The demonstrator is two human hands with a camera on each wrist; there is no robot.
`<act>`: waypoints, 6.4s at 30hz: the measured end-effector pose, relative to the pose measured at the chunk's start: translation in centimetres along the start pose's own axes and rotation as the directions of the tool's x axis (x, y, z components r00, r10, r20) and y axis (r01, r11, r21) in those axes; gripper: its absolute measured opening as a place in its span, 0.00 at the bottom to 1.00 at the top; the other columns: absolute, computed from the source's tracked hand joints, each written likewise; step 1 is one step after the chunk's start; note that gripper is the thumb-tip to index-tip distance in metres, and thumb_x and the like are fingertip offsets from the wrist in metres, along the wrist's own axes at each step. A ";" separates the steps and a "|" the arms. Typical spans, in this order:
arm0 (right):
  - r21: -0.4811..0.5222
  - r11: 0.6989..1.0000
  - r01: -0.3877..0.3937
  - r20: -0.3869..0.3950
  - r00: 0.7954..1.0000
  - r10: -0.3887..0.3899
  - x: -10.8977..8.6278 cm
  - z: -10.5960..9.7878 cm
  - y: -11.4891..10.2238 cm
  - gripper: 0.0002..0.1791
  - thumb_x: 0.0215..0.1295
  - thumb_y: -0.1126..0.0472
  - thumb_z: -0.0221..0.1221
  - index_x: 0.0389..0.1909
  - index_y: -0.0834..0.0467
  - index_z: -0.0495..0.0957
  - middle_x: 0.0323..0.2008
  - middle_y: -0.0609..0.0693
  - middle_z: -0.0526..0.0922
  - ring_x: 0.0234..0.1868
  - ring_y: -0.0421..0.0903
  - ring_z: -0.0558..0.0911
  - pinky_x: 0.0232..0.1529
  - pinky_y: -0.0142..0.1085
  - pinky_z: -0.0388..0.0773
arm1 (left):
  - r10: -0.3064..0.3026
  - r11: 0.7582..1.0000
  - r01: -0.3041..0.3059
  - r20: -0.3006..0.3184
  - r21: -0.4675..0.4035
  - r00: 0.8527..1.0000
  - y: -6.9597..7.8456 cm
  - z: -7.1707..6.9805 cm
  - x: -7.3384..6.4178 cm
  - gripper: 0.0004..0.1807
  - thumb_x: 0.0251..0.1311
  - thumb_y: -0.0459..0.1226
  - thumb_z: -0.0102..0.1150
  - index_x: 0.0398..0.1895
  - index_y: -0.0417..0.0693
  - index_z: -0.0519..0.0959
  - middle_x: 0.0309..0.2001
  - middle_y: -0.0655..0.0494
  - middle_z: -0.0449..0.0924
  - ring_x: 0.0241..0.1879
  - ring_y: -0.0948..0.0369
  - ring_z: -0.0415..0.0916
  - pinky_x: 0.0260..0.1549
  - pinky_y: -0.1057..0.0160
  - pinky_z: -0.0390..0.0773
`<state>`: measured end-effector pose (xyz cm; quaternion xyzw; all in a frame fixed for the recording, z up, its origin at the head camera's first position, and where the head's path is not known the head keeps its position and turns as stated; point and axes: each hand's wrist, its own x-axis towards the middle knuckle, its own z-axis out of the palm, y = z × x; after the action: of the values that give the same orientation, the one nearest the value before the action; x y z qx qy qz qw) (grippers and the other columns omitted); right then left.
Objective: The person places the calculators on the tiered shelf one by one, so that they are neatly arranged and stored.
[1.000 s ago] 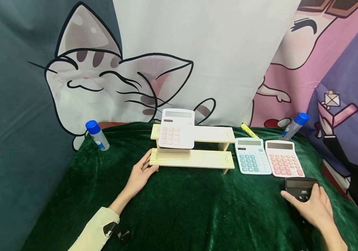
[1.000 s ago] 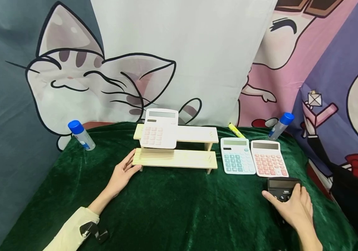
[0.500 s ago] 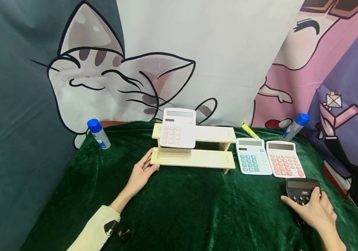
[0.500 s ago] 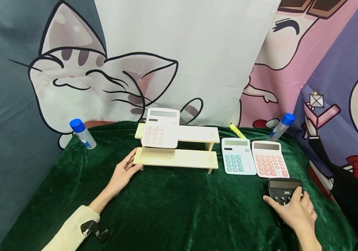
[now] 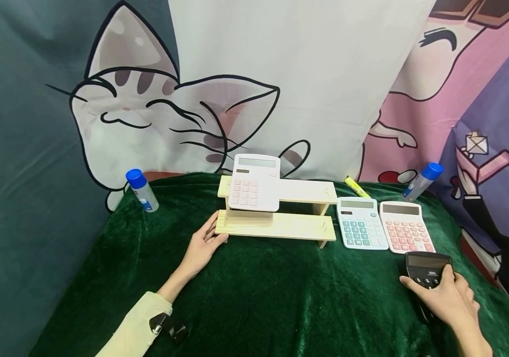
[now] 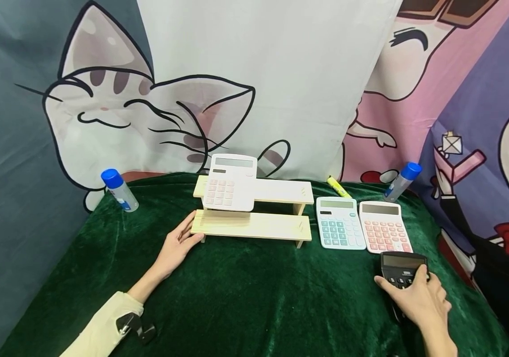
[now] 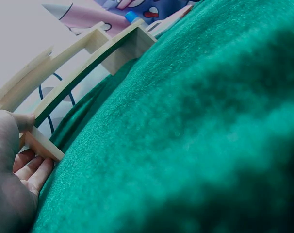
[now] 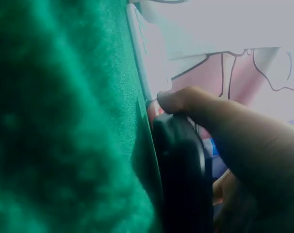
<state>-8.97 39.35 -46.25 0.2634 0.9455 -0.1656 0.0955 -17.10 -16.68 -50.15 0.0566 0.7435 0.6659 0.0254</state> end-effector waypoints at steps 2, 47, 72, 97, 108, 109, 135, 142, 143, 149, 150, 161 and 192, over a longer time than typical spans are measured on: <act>-0.008 1.000 0.026 -0.001 1.000 -0.026 0.1 -0.2 -0.4 0.73 0.50 0.20 0.58 0.74 0.73 0.40 0.59 0.84 0.53 0.54 0.81 0.60 0.45 0.69 0.63 | -0.002 1.000 0.002 0.000 0.002 1.000 0.0 0.0 -0.1 0.41 0.67 0.45 0.62 0.79 0.53 0.55 0.75 0.50 0.61 0.69 0.55 0.67 0.58 0.71 0.75; 0.124 0.788 0.603 -0.200 0.793 -0.575 -1.0 -2.5 -23.3 0.67 0.51 0.27 0.65 0.80 0.60 0.43 0.74 0.72 0.53 0.71 0.73 0.57 0.63 0.70 0.56 | -0.013 1.000 0.013 -0.008 0.008 1.000 0.4 0.1 -0.2 0.39 0.68 0.43 0.62 0.78 0.56 0.55 0.76 0.50 0.61 0.70 0.55 0.66 0.62 0.65 0.74; 0.127 0.838 0.531 -0.216 0.839 -0.499 -0.9 -0.4 -30.0 0.56 0.62 0.23 0.49 0.79 0.57 0.48 0.76 0.70 0.47 0.74 0.71 0.52 0.70 0.67 0.46 | 0.010 1.000 -0.010 -0.003 0.012 1.000 0.3 0.1 0.0 0.40 0.68 0.43 0.61 0.79 0.51 0.54 0.75 0.49 0.61 0.70 0.54 0.66 0.61 0.67 0.73; 0.155 0.524 0.838 -0.041 0.535 -0.844 -1.4 -3.0 -25.1 0.29 0.57 0.64 0.64 0.62 0.56 0.75 0.75 0.56 0.62 0.78 0.59 0.52 0.73 0.64 0.52 | 0.002 1.000 -0.001 -0.033 0.013 0.999 0.1 -0.4 -0.2 0.39 0.67 0.44 0.63 0.78 0.58 0.57 0.75 0.49 0.62 0.70 0.56 0.66 0.56 0.79 0.71; 0.069 0.507 0.859 -0.130 0.512 -0.849 -1.7 -2.2 -25.6 0.28 0.57 0.60 0.66 0.61 0.55 0.77 0.71 0.58 0.67 0.74 0.60 0.59 0.70 0.64 0.57 | 0.001 1.000 -0.001 -0.008 0.010 1.000 0.0 0.0 0.1 0.40 0.67 0.44 0.63 0.79 0.54 0.56 0.75 0.49 0.61 0.70 0.56 0.66 0.57 0.78 0.71; 0.063 0.505 0.861 -0.137 0.509 -0.850 -1.8 -2.1 -25.6 0.28 0.57 0.59 0.67 0.61 0.55 0.77 0.71 0.58 0.67 0.74 0.60 0.60 0.69 0.64 0.57 | 0.001 1.000 -0.001 -0.009 0.013 1.000 0.1 0.0 0.1 0.40 0.67 0.44 0.62 0.79 0.53 0.55 0.76 0.49 0.61 0.70 0.56 0.66 0.58 0.77 0.71; 0.064 0.501 0.863 -0.192 0.504 -0.842 -2.2 -0.9 -26.6 0.27 0.62 0.50 0.67 0.61 0.53 0.78 0.70 0.57 0.68 0.72 0.59 0.62 0.68 0.62 0.59 | -0.004 0.999 0.005 -0.009 0.035 1.000 0.0 -0.1 0.2 0.40 0.67 0.46 0.61 0.79 0.54 0.55 0.76 0.49 0.59 0.72 0.57 0.63 0.64 0.68 0.70; 0.093 0.485 0.869 -0.203 0.494 -0.846 -2.2 -0.9 -26.7 0.24 0.63 0.51 0.66 0.59 0.54 0.79 0.69 0.57 0.69 0.71 0.59 0.63 0.69 0.61 0.59 | -0.013 0.999 0.014 -0.019 0.047 1.000 0.1 -0.1 0.0 0.40 0.67 0.47 0.62 0.79 0.58 0.55 0.76 0.50 0.60 0.72 0.57 0.63 0.68 0.59 0.65; 0.108 0.479 0.871 -0.211 0.491 -0.846 -2.2 -1.0 -26.7 0.23 0.64 0.51 0.66 0.59 0.54 0.79 0.69 0.57 0.70 0.71 0.58 0.64 0.69 0.60 0.60 | -0.011 0.999 0.012 -0.019 0.045 1.000 0.1 -0.2 -0.1 0.40 0.67 0.47 0.62 0.79 0.58 0.55 0.76 0.49 0.60 0.72 0.57 0.63 0.68 0.60 0.65; 0.200 0.454 0.868 -0.255 0.494 -0.831 -2.2 -1.0 -26.7 0.21 0.65 0.53 0.65 0.57 0.57 0.80 0.66 0.57 0.73 0.69 0.57 0.66 0.69 0.58 0.61 | -0.005 0.999 0.006 -0.024 0.035 1.000 0.1 -0.1 -0.2 0.40 0.67 0.45 0.62 0.79 0.55 0.55 0.75 0.47 0.62 0.70 0.56 0.66 0.61 0.72 0.71; 0.209 0.452 0.867 -0.265 0.495 -0.827 -2.1 -1.0 -26.6 0.21 0.66 0.52 0.65 0.56 0.57 0.80 0.66 0.57 0.73 0.69 0.57 0.67 0.70 0.57 0.61 | -0.005 0.999 0.006 -0.028 0.033 1.000 0.1 0.0 -0.2 0.40 0.67 0.45 0.62 0.79 0.55 0.56 0.75 0.48 0.63 0.70 0.56 0.66 0.60 0.73 0.71; 0.398 0.440 0.805 -0.452 0.590 -0.670 -1.0 -1.9 -23.7 0.30 0.68 0.57 0.64 0.67 0.63 0.68 0.65 0.61 0.73 0.68 0.58 0.69 0.69 0.58 0.61 | 0.020 1.000 -0.021 0.009 0.016 1.000 0.1 0.8 0.2 0.40 0.67 0.45 0.62 0.79 0.55 0.55 0.75 0.49 0.62 0.69 0.56 0.67 0.61 0.69 0.73; 0.395 0.755 0.524 -0.321 0.849 -0.421 5.0 4.9 -14.9 0.53 0.63 0.43 0.64 0.77 0.62 0.47 0.75 0.69 0.52 0.75 0.66 0.53 0.73 0.63 0.49 | 0.007 1.000 -0.007 -0.014 0.002 1.000 0.0 0.0 -0.1 0.39 0.67 0.43 0.63 0.78 0.56 0.57 0.74 0.49 0.64 0.69 0.56 0.68 0.56 0.76 0.73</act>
<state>-20.64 27.83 -48.22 0.0459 0.9169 -0.3786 -0.1173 -16.98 -16.67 -50.13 0.0546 0.7441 0.6656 0.0181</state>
